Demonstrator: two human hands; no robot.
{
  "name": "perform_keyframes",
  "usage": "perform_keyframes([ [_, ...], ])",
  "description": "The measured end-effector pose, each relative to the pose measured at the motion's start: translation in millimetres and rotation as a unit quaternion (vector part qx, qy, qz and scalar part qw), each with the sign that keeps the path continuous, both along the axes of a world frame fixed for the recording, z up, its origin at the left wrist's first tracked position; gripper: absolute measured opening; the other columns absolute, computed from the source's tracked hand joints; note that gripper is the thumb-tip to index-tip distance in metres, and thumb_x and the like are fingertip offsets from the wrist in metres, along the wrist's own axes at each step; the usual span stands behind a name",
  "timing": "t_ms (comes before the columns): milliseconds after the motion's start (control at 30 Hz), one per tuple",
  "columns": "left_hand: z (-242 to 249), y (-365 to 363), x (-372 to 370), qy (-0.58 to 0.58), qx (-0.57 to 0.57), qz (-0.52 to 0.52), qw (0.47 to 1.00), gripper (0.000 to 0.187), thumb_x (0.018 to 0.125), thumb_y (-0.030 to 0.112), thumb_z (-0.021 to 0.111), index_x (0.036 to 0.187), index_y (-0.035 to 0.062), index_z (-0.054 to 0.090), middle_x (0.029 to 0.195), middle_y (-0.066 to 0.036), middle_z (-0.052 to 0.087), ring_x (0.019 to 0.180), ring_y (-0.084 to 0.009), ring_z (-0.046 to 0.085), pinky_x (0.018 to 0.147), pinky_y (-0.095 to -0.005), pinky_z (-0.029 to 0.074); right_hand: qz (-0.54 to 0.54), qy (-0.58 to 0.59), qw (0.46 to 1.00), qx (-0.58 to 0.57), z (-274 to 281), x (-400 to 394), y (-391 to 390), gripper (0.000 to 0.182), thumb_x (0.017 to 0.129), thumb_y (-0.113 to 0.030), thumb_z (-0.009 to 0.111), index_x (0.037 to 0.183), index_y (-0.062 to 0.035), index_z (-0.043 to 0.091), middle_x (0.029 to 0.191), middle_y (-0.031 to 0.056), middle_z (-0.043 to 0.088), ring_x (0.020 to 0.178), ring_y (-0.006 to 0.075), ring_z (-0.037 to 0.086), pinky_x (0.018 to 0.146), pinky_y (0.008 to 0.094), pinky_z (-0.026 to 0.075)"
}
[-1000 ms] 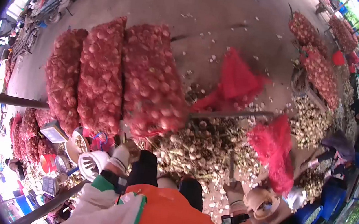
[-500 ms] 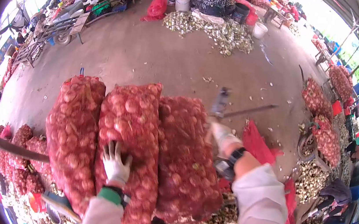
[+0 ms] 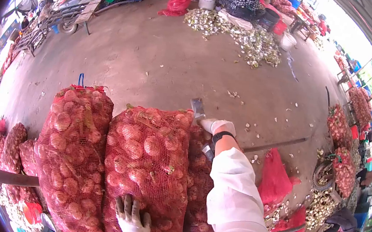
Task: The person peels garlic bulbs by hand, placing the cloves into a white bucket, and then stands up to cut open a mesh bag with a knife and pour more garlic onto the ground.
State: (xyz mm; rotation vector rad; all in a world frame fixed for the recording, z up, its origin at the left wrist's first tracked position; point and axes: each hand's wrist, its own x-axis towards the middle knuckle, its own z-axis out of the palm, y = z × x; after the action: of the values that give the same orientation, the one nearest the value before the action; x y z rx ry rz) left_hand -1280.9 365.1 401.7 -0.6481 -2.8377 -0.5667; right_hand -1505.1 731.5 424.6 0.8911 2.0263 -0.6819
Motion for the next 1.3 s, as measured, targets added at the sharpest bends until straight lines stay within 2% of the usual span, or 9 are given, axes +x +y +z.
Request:
perform_keyframes([
  [333,-5,1,2,0.005,-0.011,-0.005,1.0,0.062,0.068,0.022,0.063,0.123,0.001,0.043,0.126,-0.029,0.044,0.117,-0.057,0.037,0.095,-0.0665,0.031,0.198,-0.032,0.965,0.171,-27,-30,13,0.075,0.078,-0.073,0.038,0.132,-0.0228,0.05,0.137,0.0017,0.049,0.127,0.0213,0.045,0.103,0.0339,0.039],
  [800,-7,18,-2,0.036,-0.045,0.078,0.995,0.057,0.068,0.019,0.061,0.121,0.0023,0.046,0.128,-0.019,0.049,0.118,-0.0501,0.041,0.096,-0.0604,0.034,0.04,-0.063,0.993,0.089,17,40,14,0.07,0.083,-0.069,0.037,0.119,-0.0141,0.061,0.116,0.0066,0.063,0.101,0.0201,0.06,0.089,0.0311,0.042],
  [833,-2,20,-2,0.038,-0.042,0.08,0.995,0.055,0.069,0.019,0.06,0.12,0.0022,0.048,0.129,-0.018,0.049,0.12,-0.0492,0.041,0.097,-0.0598,0.034,0.068,0.03,0.98,0.184,12,55,19,0.07,0.082,-0.068,0.037,0.117,-0.0123,0.061,0.114,0.008,0.063,0.096,0.0214,0.062,0.084,0.0334,0.045],
  [900,4,21,-7,0.022,-0.05,0.09,0.994,0.055,0.069,0.02,0.06,0.12,0.0025,0.048,0.13,-0.018,0.048,0.121,-0.0493,0.04,0.098,-0.0595,0.033,-0.017,0.119,0.993,0.019,-12,93,59,0.068,0.082,-0.066,0.045,0.119,-0.0106,0.059,0.116,0.0086,0.061,0.098,0.021,0.06,0.084,0.0365,0.045],
  [1000,-2,33,-5,-0.056,-0.098,0.119,0.987,0.062,0.071,0.026,0.061,0.127,0.0053,0.047,0.138,-0.014,0.043,0.126,-0.0477,0.034,0.105,-0.0595,0.025,0.012,0.189,0.981,0.05,79,189,50,0.045,0.093,-0.048,0.043,0.107,-0.0093,0.062,0.112,0.0107,0.062,0.104,0.021,0.056,0.088,0.0341,0.044],
  [1033,-4,34,-2,-0.061,-0.082,0.114,0.988,0.061,0.072,0.025,0.06,0.128,0.0044,0.047,0.139,-0.015,0.042,0.127,-0.0481,0.033,0.106,-0.0604,0.023,0.185,0.366,0.911,0.047,37,221,101,0.033,0.093,-0.038,0.051,0.103,-0.0081,0.062,0.107,0.007,0.063,0.098,0.0204,0.058,0.086,0.0318,0.045],
  [1100,-15,39,-10,-0.061,-0.084,0.099,0.99,0.061,0.074,0.025,0.058,0.129,0.0037,0.045,0.142,-0.015,0.039,0.129,-0.0487,0.03,0.107,-0.0607,0.021,-0.173,0.39,0.898,-0.11,21,277,135,0.028,0.085,-0.025,0.06,0.103,-0.0047,0.062,0.08,-0.0004,0.06,0.071,0.0109,0.054,0.061,0.028,0.043],
  [1200,-30,62,-14,-0.079,-0.127,0.064,0.987,0.062,0.079,0.027,0.052,0.136,0.0061,0.04,0.146,-0.013,0.033,0.132,-0.0481,0.025,0.107,-0.0607,0.019,-0.08,0.296,0.948,0.086,20,278,151,0.029,0.084,-0.026,0.06,0.103,-0.0041,0.062,0.079,-0.0002,0.06,0.071,0.0105,0.054,0.063,0.0278,0.042],
  [1300,-38,80,-29,-0.104,-0.16,0.036,0.981,0.062,0.082,0.031,0.05,0.138,0.0083,0.038,0.149,-0.01,0.028,0.134,-0.0465,0.021,0.108,-0.0602,0.017,-0.178,0.295,0.939,0.008,6,224,127,0.038,0.081,-0.034,0.063,0.106,-0.0062,0.061,0.08,0.0056,0.062,0.072,0.0185,0.056,0.068,0.0333,0.043],
])
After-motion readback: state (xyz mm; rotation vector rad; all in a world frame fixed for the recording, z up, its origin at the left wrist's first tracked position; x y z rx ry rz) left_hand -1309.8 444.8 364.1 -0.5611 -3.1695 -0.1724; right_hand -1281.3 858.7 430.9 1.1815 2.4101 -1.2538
